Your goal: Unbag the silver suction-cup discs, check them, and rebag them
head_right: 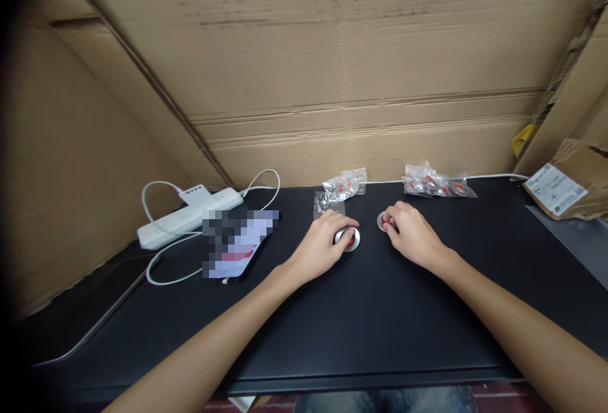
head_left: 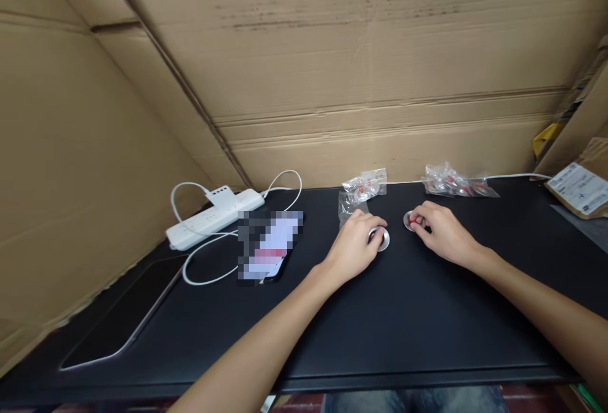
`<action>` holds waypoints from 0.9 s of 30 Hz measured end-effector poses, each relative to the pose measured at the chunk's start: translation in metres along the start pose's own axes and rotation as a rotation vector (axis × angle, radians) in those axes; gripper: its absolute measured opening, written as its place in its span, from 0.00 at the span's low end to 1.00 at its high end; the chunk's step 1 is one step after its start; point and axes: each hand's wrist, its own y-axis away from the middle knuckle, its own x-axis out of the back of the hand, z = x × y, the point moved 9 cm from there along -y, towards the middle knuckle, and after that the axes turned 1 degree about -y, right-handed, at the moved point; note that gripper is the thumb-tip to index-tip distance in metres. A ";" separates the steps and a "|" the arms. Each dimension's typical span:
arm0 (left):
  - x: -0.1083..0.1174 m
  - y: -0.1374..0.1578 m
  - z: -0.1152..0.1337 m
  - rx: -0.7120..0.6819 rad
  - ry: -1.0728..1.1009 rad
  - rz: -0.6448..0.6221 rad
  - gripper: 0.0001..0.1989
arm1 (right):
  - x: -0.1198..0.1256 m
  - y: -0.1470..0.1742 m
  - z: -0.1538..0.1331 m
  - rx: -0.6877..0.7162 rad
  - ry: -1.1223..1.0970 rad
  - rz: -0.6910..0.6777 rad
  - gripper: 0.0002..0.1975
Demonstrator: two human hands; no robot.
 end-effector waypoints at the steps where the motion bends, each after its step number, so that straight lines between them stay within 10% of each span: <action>1: 0.001 0.000 0.000 0.002 0.003 0.002 0.13 | 0.000 0.000 0.000 -0.003 0.020 -0.001 0.07; 19: 0.011 -0.001 0.006 0.006 -0.015 0.062 0.11 | -0.001 0.002 -0.015 0.013 -0.211 -0.016 0.05; 27: 0.013 0.002 0.016 -0.026 0.175 0.051 0.27 | 0.007 0.000 -0.014 -0.207 -0.964 0.063 0.07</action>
